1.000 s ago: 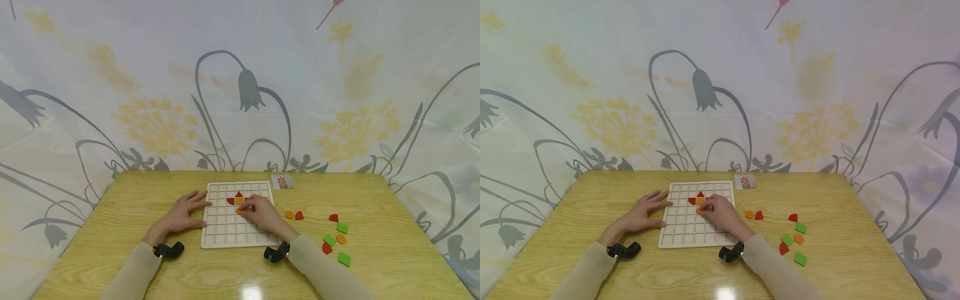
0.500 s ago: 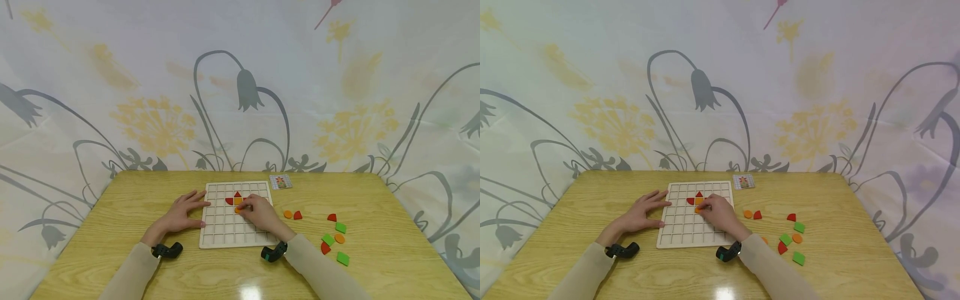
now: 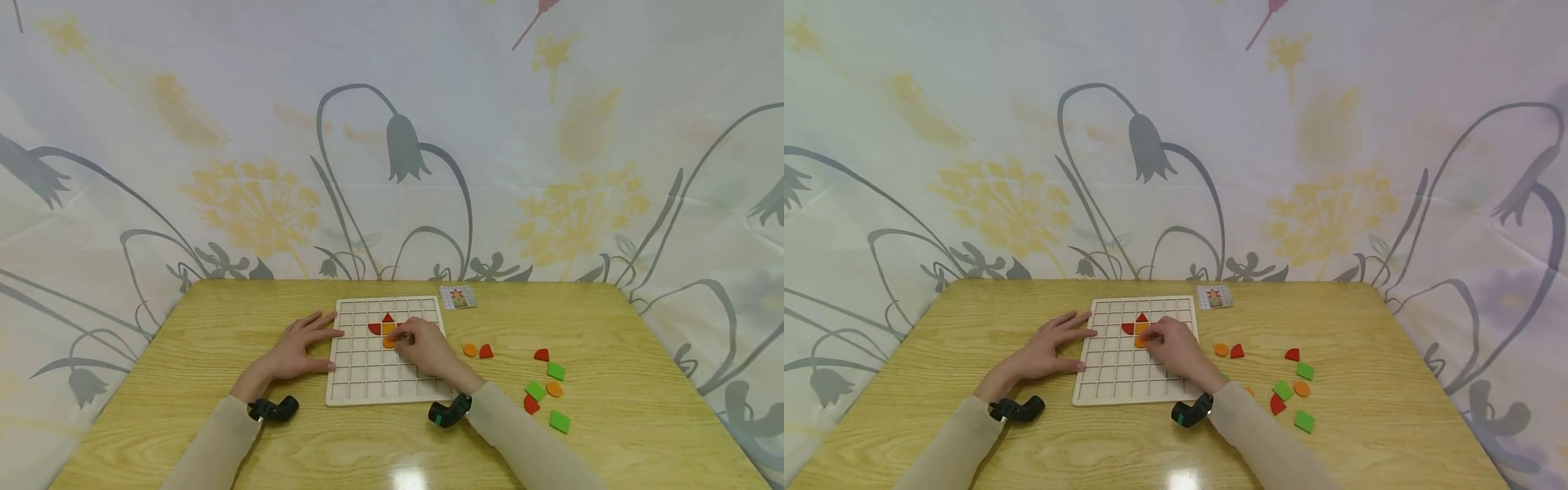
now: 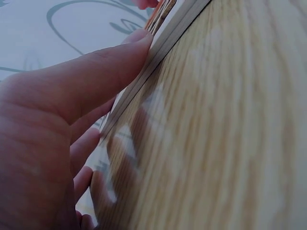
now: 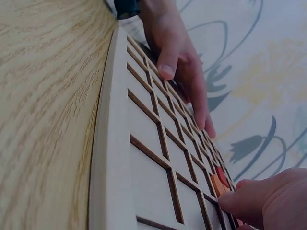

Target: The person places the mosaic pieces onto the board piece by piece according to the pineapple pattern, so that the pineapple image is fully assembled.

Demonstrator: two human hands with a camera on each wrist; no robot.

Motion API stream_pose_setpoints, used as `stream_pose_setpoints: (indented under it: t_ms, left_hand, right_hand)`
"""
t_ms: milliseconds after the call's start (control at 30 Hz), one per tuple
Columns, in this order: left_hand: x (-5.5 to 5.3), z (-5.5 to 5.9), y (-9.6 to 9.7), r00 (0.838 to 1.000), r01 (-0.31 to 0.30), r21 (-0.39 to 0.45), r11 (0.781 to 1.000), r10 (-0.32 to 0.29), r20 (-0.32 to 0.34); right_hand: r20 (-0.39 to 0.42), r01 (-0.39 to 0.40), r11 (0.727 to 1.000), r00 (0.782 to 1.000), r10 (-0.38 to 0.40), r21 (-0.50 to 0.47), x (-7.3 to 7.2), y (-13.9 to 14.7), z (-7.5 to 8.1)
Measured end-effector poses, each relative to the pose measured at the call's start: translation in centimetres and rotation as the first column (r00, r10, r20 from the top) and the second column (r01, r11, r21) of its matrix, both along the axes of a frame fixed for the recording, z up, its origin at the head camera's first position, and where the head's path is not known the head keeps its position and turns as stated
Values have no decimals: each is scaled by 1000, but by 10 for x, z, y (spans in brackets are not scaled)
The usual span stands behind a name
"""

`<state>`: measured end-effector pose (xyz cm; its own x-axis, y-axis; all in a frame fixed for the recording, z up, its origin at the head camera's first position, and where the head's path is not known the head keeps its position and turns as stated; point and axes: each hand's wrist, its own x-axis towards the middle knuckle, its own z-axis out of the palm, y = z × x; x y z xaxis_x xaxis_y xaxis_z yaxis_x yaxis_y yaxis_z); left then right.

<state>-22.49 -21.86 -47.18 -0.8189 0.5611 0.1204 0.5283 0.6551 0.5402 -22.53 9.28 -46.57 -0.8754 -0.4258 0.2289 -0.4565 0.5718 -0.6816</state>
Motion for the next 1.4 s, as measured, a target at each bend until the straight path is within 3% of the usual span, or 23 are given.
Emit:
stream_pose_setpoints:
  t_ms: [167,300,600,967,1133,1400]
  left_hand:
    - [-1,0,0,1000,-3,1,1000,3,8]
    - [-1,1,1,1000,1,6,1000,-1,15]
    - [-1,1,3,1000,0,-5,1000,0,24]
    - [-1,-3,2,1000,-6,-12,1000,6,16]
    - [-1,-3,1,1000,-10,-7,1000,10,9]
    - [0,-1,0,1000,-10,-4,1000,10,18]
  right_hand:
    - [-6,-3,999,1000,2,-54,-3,11,1]
    - [34,7,997,999,-4,-73,-4,26,5]
    - [95,35,996,995,-28,-83,0,78,14]
    - [55,112,993,992,-113,22,9,149,3]
    - [43,69,996,997,-72,48,13,167,-1]
    - [62,-9,998,998,5,64,10,171,0]
